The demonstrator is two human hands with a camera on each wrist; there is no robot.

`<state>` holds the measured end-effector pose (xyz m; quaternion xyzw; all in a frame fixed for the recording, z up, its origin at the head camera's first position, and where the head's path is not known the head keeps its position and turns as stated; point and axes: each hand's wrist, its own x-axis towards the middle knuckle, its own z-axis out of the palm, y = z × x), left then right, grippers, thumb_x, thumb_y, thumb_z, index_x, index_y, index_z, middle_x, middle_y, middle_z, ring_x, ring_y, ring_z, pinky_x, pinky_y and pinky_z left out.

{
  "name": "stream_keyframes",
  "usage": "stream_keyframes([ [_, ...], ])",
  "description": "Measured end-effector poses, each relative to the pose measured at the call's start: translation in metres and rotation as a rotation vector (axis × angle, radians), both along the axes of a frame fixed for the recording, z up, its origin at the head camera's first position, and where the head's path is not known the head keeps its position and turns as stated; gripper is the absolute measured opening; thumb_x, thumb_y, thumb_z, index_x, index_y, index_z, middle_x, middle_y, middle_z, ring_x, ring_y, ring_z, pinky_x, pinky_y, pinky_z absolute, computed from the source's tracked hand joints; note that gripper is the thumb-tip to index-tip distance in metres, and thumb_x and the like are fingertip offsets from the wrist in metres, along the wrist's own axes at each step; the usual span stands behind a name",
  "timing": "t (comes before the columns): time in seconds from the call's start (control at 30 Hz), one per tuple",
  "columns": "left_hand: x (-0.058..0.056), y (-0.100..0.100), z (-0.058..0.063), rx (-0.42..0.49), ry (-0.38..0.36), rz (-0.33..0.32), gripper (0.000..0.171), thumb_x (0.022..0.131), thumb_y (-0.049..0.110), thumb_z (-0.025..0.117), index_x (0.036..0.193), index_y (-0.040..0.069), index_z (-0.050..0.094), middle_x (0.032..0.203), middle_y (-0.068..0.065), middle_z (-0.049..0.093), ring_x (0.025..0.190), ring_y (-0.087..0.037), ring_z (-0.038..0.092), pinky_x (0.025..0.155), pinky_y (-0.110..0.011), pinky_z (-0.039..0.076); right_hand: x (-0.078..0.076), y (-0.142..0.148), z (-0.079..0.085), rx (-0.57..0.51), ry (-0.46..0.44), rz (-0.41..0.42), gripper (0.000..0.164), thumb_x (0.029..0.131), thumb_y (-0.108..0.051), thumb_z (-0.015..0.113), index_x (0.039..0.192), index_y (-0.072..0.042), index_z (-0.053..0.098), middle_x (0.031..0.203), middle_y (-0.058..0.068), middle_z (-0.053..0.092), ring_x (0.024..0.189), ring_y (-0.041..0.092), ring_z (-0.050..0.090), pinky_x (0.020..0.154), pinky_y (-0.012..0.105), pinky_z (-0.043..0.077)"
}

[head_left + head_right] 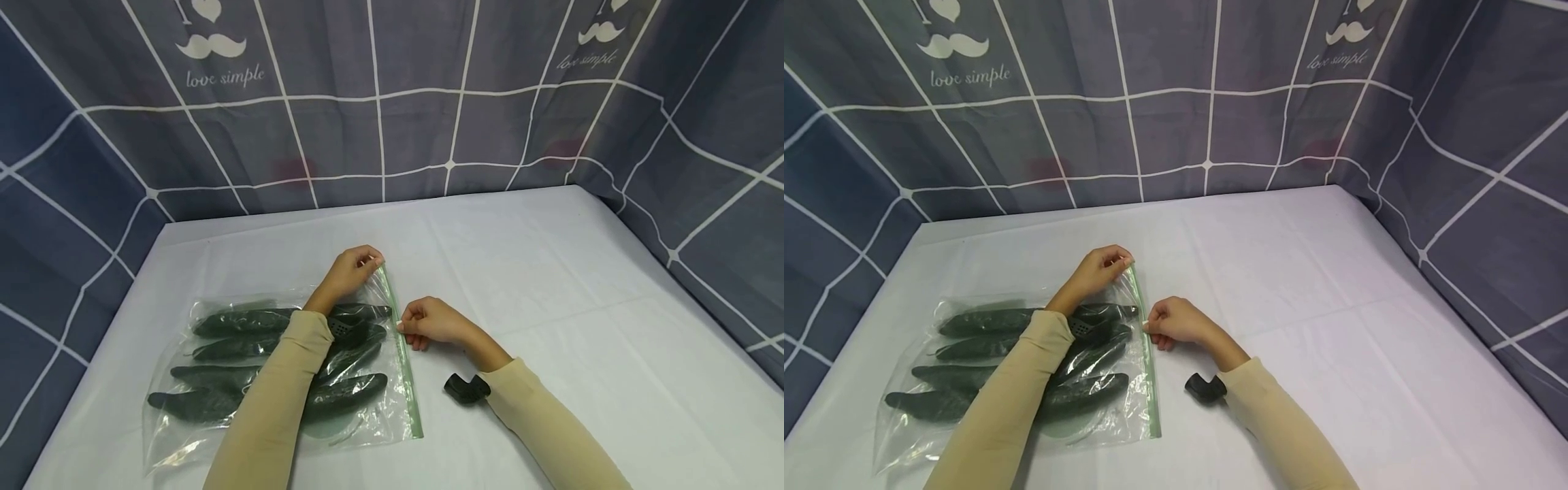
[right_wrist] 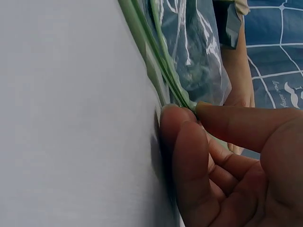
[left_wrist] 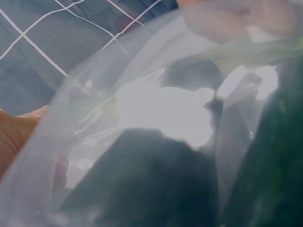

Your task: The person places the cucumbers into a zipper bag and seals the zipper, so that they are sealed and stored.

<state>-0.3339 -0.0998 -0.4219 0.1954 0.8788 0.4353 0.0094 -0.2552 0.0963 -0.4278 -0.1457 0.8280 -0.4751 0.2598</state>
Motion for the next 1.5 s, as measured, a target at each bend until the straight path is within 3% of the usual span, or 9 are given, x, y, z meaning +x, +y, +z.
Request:
stream_keyframes([
  [0.73,-0.001,-0.001,-0.001,0.021,0.016,0.001,0.018,0.091,0.019,0.054,0.098,0.005,0.065,0.074,-0.008,0.058,0.060,-0.012,0.049,0.055,-0.025,0.041,0.021,0.006,0.003,0.017,0.028,0.069,0.018,0.086,-0.016,0.060,0.075,-0.002,0.059,0.055,0.001,0.057,0.045,0.011,0.055,0.048,0.029,0.050],
  [1.5,-0.001,-0.002,0.000,0.021,0.015,-0.007,0.017,0.091,0.017,0.054,0.098,0.004,0.065,0.075,-0.009,0.059,0.059,-0.013,0.051,0.054,-0.025,0.042,0.039,0.011,0.001,0.007,-0.028,0.118,0.018,0.085,-0.015,0.062,0.074,-0.002,0.056,0.055,0.001,0.054,0.045,0.009,0.053,0.046,0.024,0.047],
])
